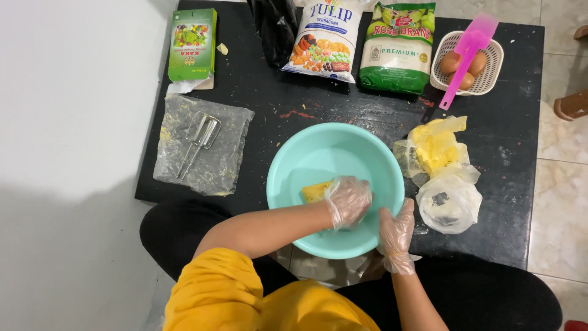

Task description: The person kneads a yellow dough inside a light blue bowl using gloved hands. They repeatedly press, fold, and turn the dough to combine the ingredients. The task continues for the duration of the clip.

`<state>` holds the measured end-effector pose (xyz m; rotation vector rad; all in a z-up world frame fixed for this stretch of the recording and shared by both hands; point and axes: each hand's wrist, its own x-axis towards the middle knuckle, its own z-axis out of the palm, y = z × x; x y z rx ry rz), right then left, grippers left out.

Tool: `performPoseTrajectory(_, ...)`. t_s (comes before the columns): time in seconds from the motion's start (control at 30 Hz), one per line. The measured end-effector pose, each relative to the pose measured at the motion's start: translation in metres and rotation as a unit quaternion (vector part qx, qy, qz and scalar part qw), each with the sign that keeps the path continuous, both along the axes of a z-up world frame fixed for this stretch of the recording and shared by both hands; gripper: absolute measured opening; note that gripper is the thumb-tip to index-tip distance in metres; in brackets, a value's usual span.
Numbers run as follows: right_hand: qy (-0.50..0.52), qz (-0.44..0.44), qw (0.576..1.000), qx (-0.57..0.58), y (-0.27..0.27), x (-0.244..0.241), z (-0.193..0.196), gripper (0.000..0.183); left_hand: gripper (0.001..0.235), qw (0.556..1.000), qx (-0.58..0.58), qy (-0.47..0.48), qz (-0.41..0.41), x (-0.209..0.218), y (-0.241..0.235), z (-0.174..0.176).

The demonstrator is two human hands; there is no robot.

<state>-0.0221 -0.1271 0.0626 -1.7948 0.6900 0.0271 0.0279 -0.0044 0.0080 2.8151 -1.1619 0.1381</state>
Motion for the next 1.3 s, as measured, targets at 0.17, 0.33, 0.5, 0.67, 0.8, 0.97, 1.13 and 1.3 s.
performPoseTrajectory(0.17, -0.009, 0.012, 1.000, -0.023, 0.000, 0.014, -0.010, 0.032, 0.018, 0.959, -0.007, 0.262, 0.111, 0.073, -0.004, 0.011)
performPoseTrajectory(0.33, -0.045, 0.018, 0.997, -0.057, -0.001, 0.011, -0.026, 0.038, 0.034, 0.863, -0.140, 0.370, 0.315, 0.087, 0.015, 0.042)
performPoseTrajectory(0.5, -0.066, 0.017, 0.996, -0.057, -0.002, 0.008, -0.025, 0.033, 0.060, 0.724, -0.519, 0.296, 0.346, 0.058, 0.053, 0.071)
performPoseTrajectory(0.67, -0.067, 0.014, 0.996, -0.062, -0.005, 0.006, -0.031, 0.034, 0.091, 0.820, -0.435, 0.292, 0.232, 0.013, 0.101, 0.122)
performPoseTrajectory(0.8, -0.059, 0.020, 0.995, -0.073, -0.007, 0.008, -0.039, 0.035, 0.082, 0.959, -0.085, 0.253, 0.099, -0.016, 0.112, 0.134)
performPoseTrajectory(0.97, -0.034, 0.011, 0.998, -0.053, -0.001, 0.005, -0.017, 0.037, 0.066, 0.956, 0.085, 0.279, -0.018, -0.013, 0.103, 0.150)
performPoseTrajectory(1.13, -0.009, 0.024, 0.998, -0.051, -0.003, 0.011, -0.014, 0.042, 0.073, 0.954, -0.042, 0.269, -0.121, 0.006, 0.098, 0.059)
performPoseTrajectory(1.3, 0.027, 0.016, 0.998, -0.046, -0.003, 0.018, -0.020, 0.043, 0.065, 0.956, 0.023, 0.275, -0.103, 0.027, 0.055, 0.052)
